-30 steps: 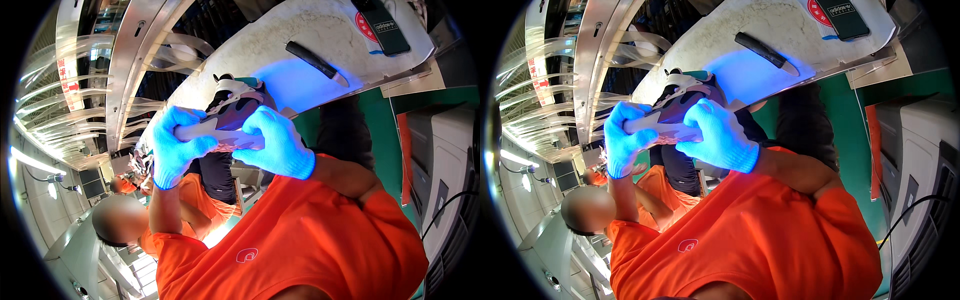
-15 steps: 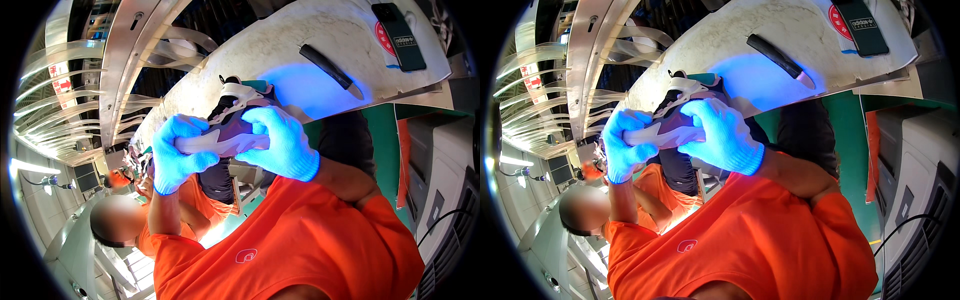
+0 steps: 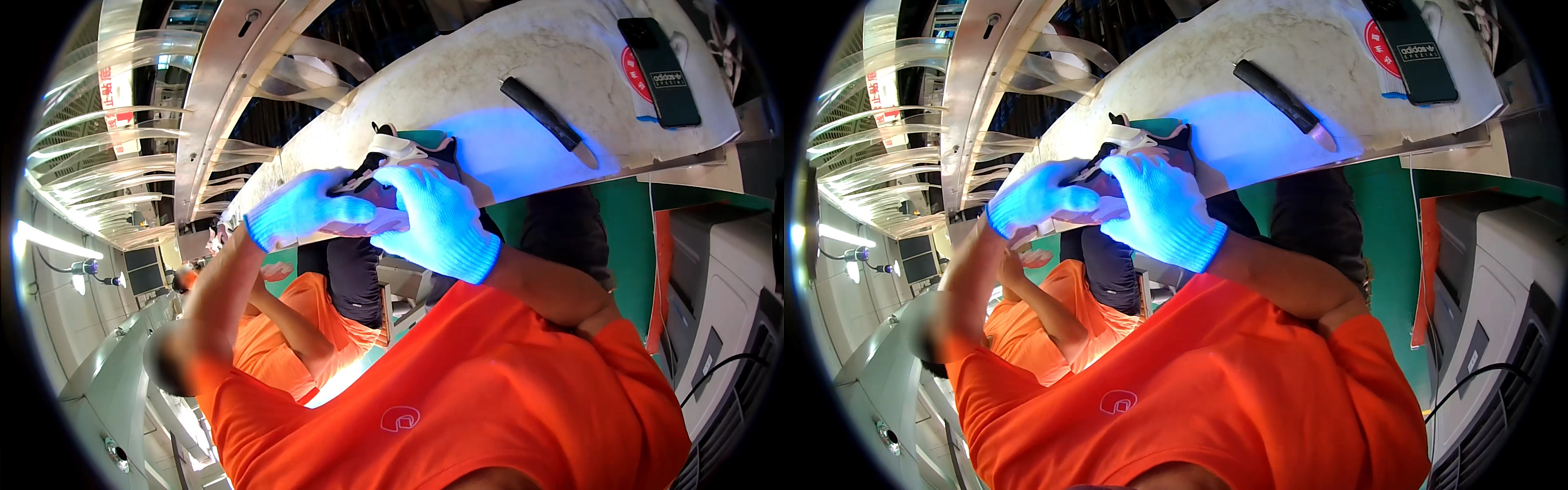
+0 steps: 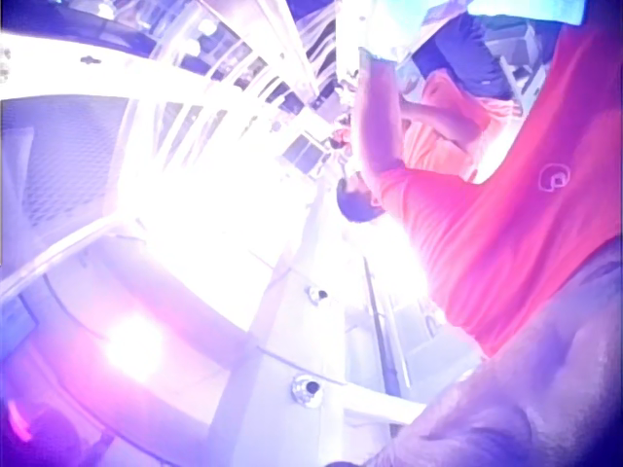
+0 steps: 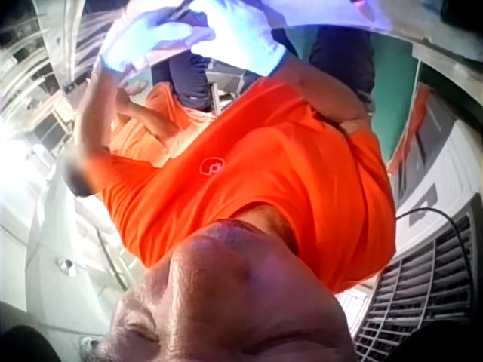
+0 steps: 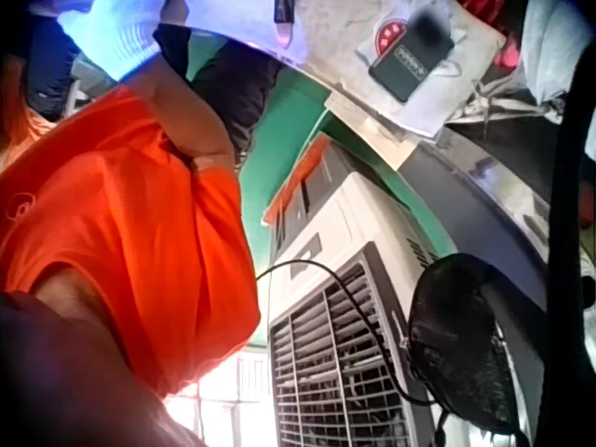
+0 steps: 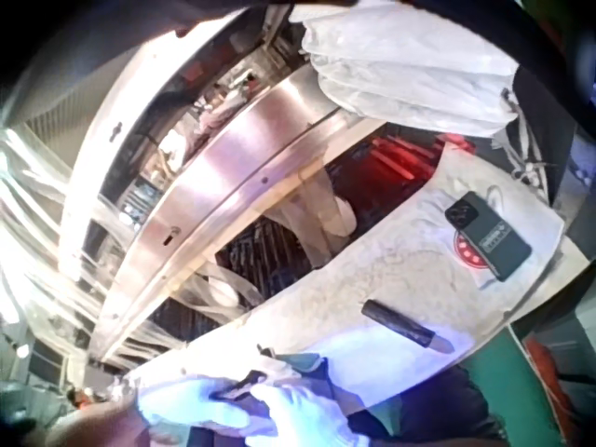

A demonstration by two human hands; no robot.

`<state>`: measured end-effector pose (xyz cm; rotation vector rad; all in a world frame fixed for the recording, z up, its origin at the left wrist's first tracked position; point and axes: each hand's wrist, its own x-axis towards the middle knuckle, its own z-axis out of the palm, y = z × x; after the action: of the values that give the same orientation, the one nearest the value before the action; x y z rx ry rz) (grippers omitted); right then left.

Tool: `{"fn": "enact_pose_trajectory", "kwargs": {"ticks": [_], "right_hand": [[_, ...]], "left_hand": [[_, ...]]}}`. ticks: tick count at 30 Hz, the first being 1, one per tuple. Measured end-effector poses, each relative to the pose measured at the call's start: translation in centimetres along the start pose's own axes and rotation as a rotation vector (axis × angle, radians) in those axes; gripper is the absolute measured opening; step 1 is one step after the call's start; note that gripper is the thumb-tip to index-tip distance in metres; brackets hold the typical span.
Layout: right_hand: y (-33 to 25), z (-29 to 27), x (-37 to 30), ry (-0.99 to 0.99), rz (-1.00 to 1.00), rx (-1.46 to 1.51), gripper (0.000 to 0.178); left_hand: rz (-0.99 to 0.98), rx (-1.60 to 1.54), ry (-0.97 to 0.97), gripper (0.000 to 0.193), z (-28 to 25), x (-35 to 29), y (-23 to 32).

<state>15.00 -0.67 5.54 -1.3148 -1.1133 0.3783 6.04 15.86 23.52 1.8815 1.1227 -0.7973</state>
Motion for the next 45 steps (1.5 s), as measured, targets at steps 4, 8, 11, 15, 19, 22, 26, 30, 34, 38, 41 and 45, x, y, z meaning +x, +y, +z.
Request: {"fn": "enact_pose_trajectory", "kwargs": {"ticks": [4,8,11,15,19,22,26,30,34,38,41,45], "right_hand": [[0.1,0.0,0.0,-0.019,0.035,0.033,0.076],[-1.1,-1.2,0.8,-0.092,0.096,0.087,0.073],[-0.6,-2.5,0.4,0.024,0.025,0.212,0.074],[-1.4,-6.3,-0.5,-0.103,0.361,0.392,0.076],[-0.4,-5.2,-3.7,0.089,0.183,0.225,0.076],[1.2,-5.5,-6.1,0.105,0.247,0.110,0.067],[1.2,-5.6,-6.9,0.098,0.268,0.202,0.057],[1.5,-5.2,-6.1,0.153,0.228,0.242,0.053],[1.6,-4.8,-5.2,0.171,0.200,0.238,0.051],[2.0,-4.6,-4.6,0.169,0.177,0.227,0.051],[2.1,-4.4,-4.4,0.136,0.160,0.211,0.051],[2.1,-4.3,-4.2,0.106,0.142,0.181,0.053]], "left_hand": [[0.023,0.318,0.001,0.066,0.5,1.4,0.9],[-0.096,0.416,0.079,0.063,0.3,1.8,1.0],[-0.069,0.523,0.118,0.068,0.2,-0.8,3.3],[0.348,0.248,0.315,0.068,3.0,-5.6,5.7],[0.450,0.400,0.440,0.076,4.7,-5.0,5.1],[0.475,0.392,0.472,0.074,5.1,-4.6,5.8],[0.559,0.425,0.464,0.069,5.1,-4.0,5.8],[0.619,0.508,0.456,0.068,4.5,-3.8,6.0],[0.669,0.575,0.419,0.069,3.4,-3.3,5.6],[0.695,0.562,0.409,0.066,3.0,-2.9,4.9],[0.727,0.569,0.413,0.064,2.6,-2.7,3.6],[0.744,0.578,0.417,0.064,2.2,-2.6,2.5]]}}
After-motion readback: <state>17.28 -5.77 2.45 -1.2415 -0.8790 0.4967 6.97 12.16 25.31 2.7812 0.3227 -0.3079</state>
